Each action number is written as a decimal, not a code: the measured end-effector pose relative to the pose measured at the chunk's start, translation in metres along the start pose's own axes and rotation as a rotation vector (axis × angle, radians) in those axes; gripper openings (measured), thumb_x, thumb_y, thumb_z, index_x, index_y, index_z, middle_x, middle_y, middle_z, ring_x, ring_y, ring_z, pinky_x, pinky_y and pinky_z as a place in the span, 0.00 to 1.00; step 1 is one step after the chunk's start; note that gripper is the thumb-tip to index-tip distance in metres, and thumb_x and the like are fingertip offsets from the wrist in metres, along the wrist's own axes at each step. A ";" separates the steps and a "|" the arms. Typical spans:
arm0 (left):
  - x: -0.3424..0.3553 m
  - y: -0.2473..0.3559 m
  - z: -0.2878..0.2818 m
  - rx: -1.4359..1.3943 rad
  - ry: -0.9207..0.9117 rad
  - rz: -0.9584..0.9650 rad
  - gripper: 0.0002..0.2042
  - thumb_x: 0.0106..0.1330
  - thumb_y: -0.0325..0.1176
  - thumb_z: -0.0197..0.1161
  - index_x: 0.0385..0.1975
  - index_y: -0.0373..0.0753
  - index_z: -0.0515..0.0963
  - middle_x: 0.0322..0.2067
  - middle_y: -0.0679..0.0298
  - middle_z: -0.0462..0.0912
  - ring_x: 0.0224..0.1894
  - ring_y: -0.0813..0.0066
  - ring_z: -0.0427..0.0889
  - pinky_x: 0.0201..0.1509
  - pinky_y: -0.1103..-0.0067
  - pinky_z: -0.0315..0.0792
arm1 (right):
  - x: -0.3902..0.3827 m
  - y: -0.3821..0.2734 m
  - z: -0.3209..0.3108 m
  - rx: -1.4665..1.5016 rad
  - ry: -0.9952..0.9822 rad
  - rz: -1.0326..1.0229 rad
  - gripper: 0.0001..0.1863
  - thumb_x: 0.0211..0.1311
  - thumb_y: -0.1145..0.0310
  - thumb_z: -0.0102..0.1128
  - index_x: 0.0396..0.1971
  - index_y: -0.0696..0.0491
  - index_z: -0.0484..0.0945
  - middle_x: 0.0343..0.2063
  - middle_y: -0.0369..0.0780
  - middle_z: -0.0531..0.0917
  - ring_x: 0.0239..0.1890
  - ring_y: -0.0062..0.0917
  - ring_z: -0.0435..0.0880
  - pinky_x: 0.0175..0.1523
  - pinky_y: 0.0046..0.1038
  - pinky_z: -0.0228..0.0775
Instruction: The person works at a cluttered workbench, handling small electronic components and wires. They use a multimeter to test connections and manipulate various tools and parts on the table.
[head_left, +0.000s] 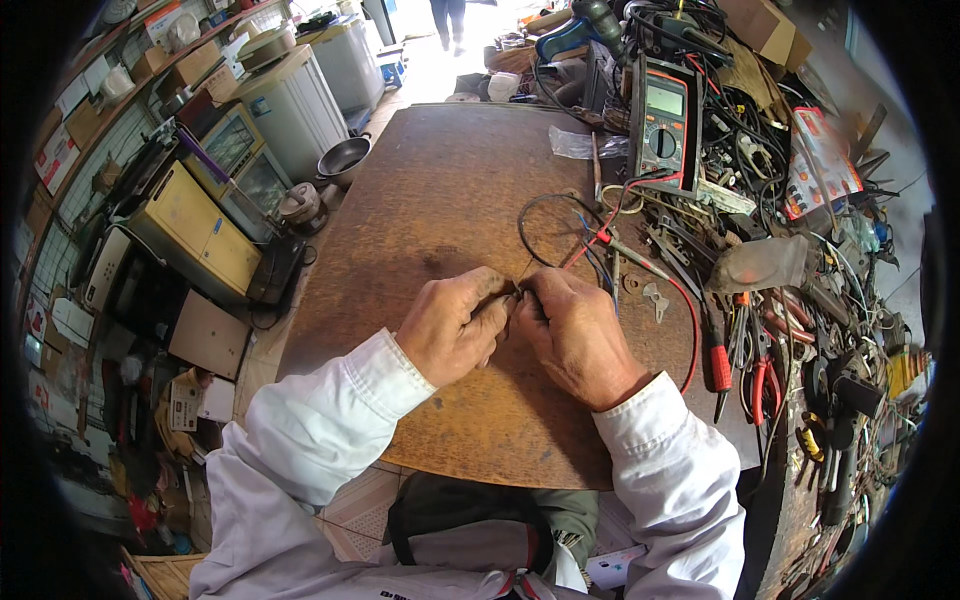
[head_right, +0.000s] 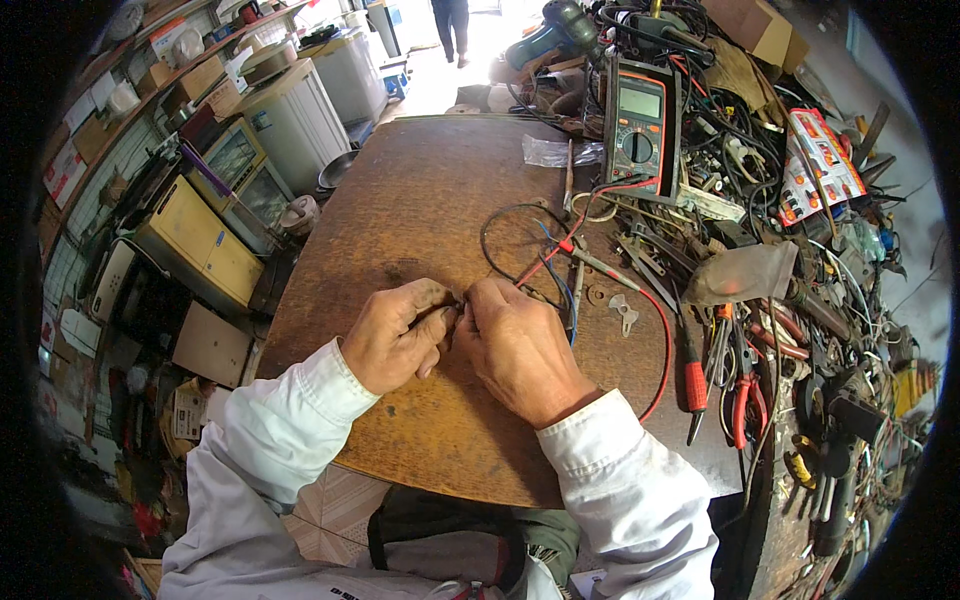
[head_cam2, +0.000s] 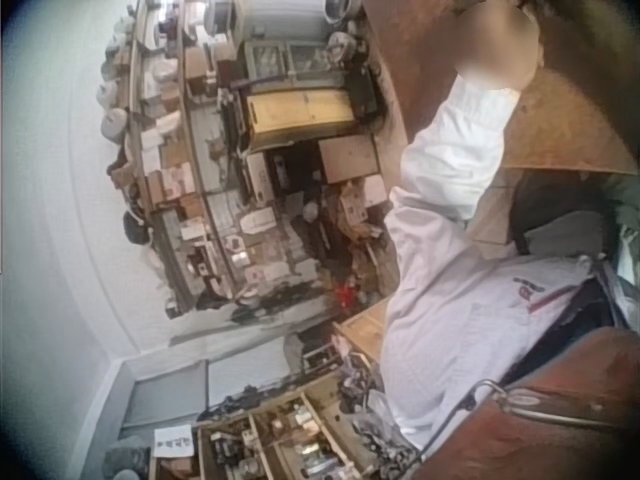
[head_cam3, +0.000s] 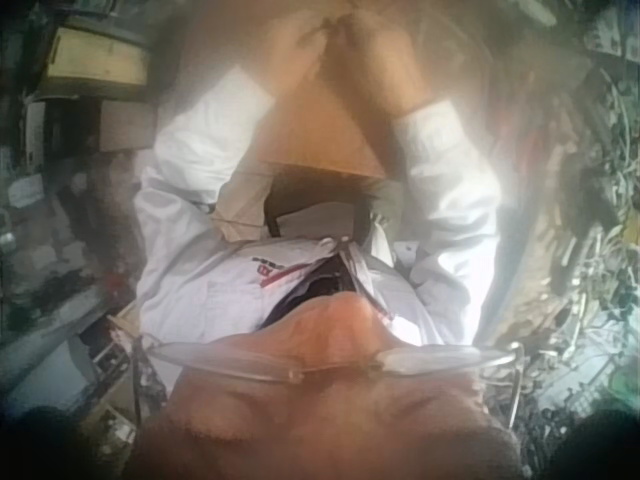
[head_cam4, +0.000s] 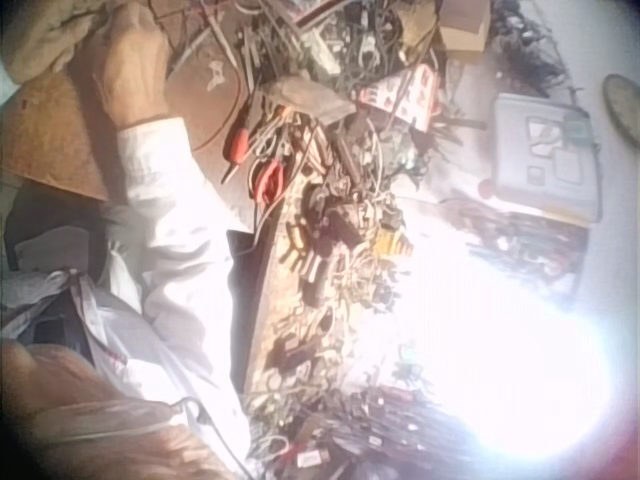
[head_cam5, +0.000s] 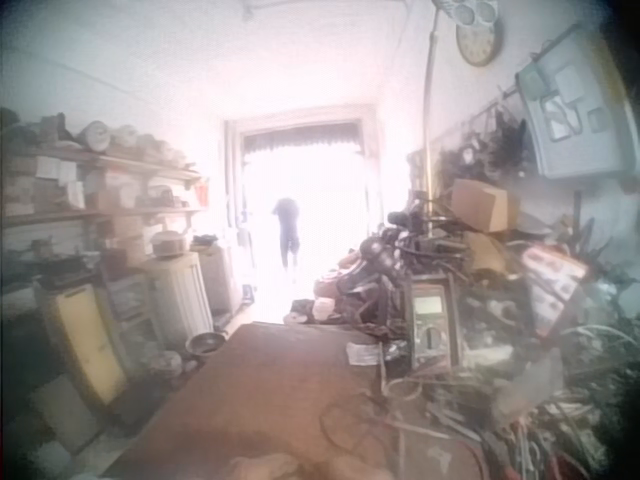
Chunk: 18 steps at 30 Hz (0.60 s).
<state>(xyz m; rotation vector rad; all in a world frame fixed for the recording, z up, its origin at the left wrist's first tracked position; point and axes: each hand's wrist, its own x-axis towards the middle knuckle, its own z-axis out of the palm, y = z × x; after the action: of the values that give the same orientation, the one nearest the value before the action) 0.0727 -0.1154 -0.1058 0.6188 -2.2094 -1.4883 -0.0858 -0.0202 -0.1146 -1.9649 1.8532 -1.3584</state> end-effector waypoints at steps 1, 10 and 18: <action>0.000 0.001 0.001 0.009 -0.003 -0.004 0.07 0.73 0.27 0.51 0.38 0.29 0.73 0.23 0.64 0.74 0.17 0.83 0.71 0.18 0.83 0.67 | 0.000 0.000 -0.002 -0.004 -0.028 0.004 0.06 0.58 0.74 0.58 0.29 0.60 0.71 0.27 0.52 0.77 0.31 0.52 0.79 0.35 0.43 0.72; 0.001 0.002 -0.004 0.013 -0.067 -0.064 0.09 0.74 0.30 0.52 0.37 0.29 0.73 0.22 0.63 0.75 0.16 0.83 0.70 0.18 0.83 0.65 | 0.005 0.010 -0.009 0.113 -0.113 -0.101 0.07 0.54 0.75 0.59 0.27 0.62 0.71 0.25 0.52 0.76 0.32 0.53 0.78 0.35 0.41 0.70; 0.002 -0.002 0.004 0.144 0.095 0.139 0.07 0.73 0.29 0.52 0.36 0.32 0.74 0.22 0.65 0.74 0.17 0.84 0.70 0.19 0.82 0.66 | 0.002 0.005 0.007 0.080 0.042 0.005 0.08 0.53 0.74 0.60 0.26 0.61 0.71 0.25 0.53 0.76 0.32 0.53 0.77 0.34 0.42 0.69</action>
<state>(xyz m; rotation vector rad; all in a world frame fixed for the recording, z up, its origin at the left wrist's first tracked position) 0.0690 -0.1147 -0.1090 0.5553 -2.2498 -1.2150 -0.0851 -0.0262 -0.1208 -1.9057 1.7901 -1.4591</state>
